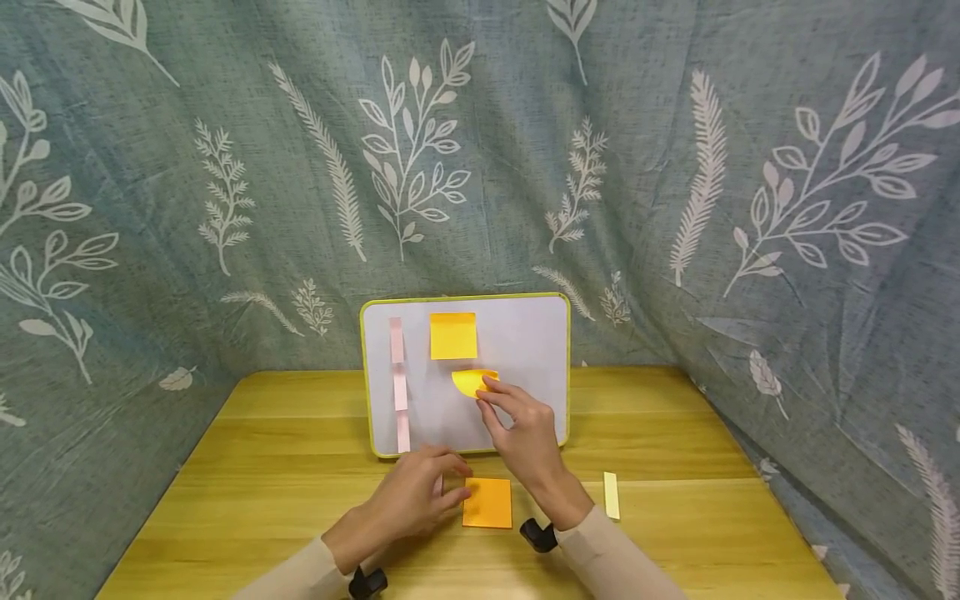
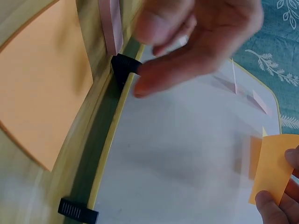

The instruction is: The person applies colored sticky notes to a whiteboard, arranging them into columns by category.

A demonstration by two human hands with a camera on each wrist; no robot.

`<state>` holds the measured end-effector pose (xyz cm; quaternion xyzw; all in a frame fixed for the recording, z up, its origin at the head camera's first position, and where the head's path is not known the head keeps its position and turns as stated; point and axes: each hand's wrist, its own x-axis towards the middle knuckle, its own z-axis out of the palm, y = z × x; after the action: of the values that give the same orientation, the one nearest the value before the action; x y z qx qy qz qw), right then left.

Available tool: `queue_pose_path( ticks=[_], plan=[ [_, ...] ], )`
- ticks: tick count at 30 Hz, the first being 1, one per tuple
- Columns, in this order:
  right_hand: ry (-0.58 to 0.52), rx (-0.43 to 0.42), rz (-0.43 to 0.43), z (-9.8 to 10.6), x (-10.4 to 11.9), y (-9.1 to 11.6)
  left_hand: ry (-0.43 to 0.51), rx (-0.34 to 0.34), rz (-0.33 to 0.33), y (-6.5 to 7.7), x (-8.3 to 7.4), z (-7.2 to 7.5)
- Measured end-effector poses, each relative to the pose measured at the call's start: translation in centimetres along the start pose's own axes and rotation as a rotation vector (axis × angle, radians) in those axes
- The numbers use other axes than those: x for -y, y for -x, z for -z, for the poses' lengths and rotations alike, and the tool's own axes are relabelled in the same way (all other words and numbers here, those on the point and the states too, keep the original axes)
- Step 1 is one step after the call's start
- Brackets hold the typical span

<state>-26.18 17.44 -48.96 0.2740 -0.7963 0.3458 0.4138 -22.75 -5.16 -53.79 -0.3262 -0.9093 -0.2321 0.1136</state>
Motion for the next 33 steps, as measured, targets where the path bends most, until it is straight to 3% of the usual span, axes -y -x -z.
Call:
queue_pose_path(
  ticks=[7, 17, 24, 33],
  plan=[
    [-0.006, -0.005, -0.005, -1.1, 0.3, 0.2, 0.148, -0.184, -0.008, -0.4, 0.4, 1.6],
    [-0.02, -0.029, -0.013, -2.7, 1.1, -0.1, 0.114, -0.469, -0.066, -1.3, 0.9, 4.0],
    [-0.007, -0.014, -0.045, -3.8, 1.2, -0.1, 0.132, -0.523, -0.083, -2.0, 1.4, 5.2],
    [-0.006, -0.024, -0.051, -4.8, 1.4, -0.2, 0.116, -0.57, -0.043, -2.5, 2.3, 6.3]
  ],
)
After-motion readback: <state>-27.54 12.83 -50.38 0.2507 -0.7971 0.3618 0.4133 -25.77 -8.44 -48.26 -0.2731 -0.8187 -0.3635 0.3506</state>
